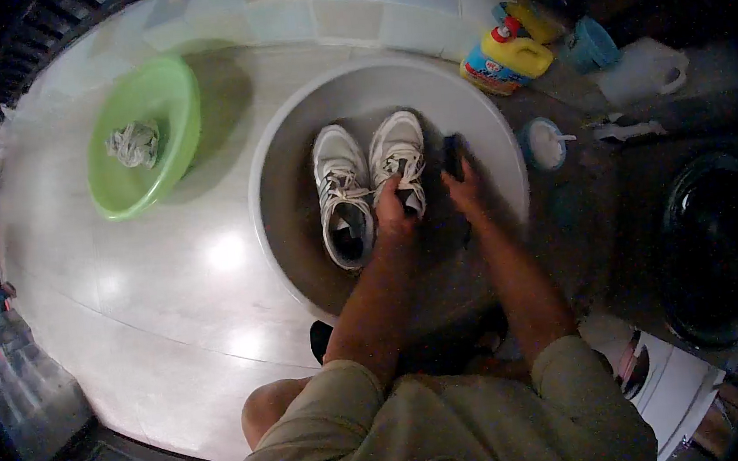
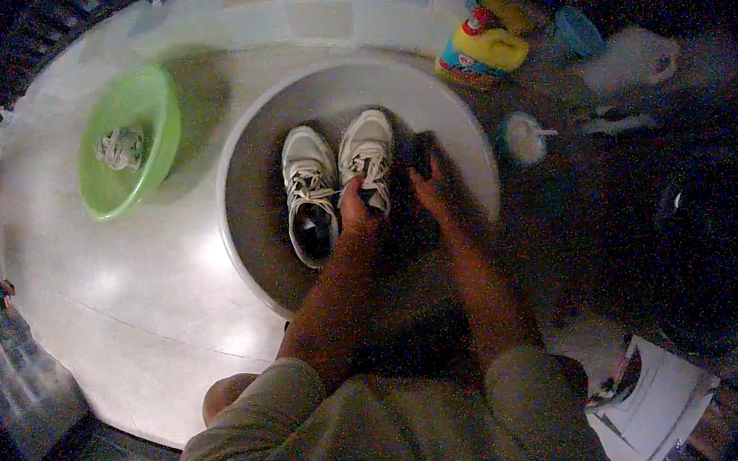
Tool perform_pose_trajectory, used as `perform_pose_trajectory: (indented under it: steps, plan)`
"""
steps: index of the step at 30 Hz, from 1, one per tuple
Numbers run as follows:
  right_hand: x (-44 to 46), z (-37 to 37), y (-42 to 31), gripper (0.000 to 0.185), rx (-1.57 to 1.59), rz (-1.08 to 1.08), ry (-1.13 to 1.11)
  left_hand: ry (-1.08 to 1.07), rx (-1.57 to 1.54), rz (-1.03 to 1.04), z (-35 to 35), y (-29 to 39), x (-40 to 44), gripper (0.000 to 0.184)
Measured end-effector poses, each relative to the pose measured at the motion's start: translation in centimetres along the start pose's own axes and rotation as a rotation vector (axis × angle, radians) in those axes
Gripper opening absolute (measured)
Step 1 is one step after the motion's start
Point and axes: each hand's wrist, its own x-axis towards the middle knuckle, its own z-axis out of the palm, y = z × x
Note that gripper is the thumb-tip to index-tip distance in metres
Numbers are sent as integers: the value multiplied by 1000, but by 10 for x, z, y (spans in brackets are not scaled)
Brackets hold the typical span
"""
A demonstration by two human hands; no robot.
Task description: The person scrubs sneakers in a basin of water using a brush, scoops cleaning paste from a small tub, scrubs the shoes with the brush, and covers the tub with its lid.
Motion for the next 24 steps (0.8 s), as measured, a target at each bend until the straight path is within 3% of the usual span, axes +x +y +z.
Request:
perform_pose_trajectory:
  steps: [2, 3, 5, 6, 8, 9, 10, 12, 13, 14, 17, 19, 20, 21, 23, 24]
  plan:
    - [-5, -5, -18, 43, -188, -344, 54, -25, -3, -16, -1, 0, -1, 25]
    - [-13, -7, -29, 43, -193, -336, 53, -47, 0, -23, 3, -2, -5, 24]
    - [-29, 2, -42, 38, -602, -440, -91, -45, 29, -53, 15, 3, -21, 23]
    - [-20, 8, -39, 38, -601, -437, -94, -41, 66, -78, 16, 5, -27, 22]
    - [16, 21, -34, 36, -788, -652, -10, 61, 142, -90, 3, 0, -19, 21]
    - [20, 19, -55, 35, -795, -530, -96, 151, 217, -99, -1, -4, -14, 20]
    - [31, 21, -64, 35, -791, -538, -98, 149, 217, -91, -1, -6, -13, 20]
    - [39, 29, -75, 36, -1139, -480, -18, 156, 163, -60, -9, -7, -17, 18]
    - [34, 28, -75, 37, -1058, -447, -86, -20, 108, -68, -12, -7, -16, 17]
    - [21, 27, -68, 37, -1062, -444, -88, -19, 105, -71, -13, -8, -16, 17]
    - [-9, 24, -55, 37, -989, -770, -258, 73, 235, -13, -4, -8, -22, 15]
    - [-19, 21, -69, 36, -872, -514, -435, 140, 327, -55, -9, -8, -21, 16]
    - [-10, 20, -61, 36, -868, -505, -435, 145, 333, -61, -14, -11, -22, 16]
    - [11, 21, -52, 36, -944, -531, -374, 130, 758, 54, -13, -12, -27, 16]
    - [35, 29, -71, 38, -1111, -498, -288, 116, 1181, 193, -8, -8, -29, 17]
    - [33, 29, -75, 38, -1110, -501, -294, 141, 843, 67, -7, -9, -29, 18]
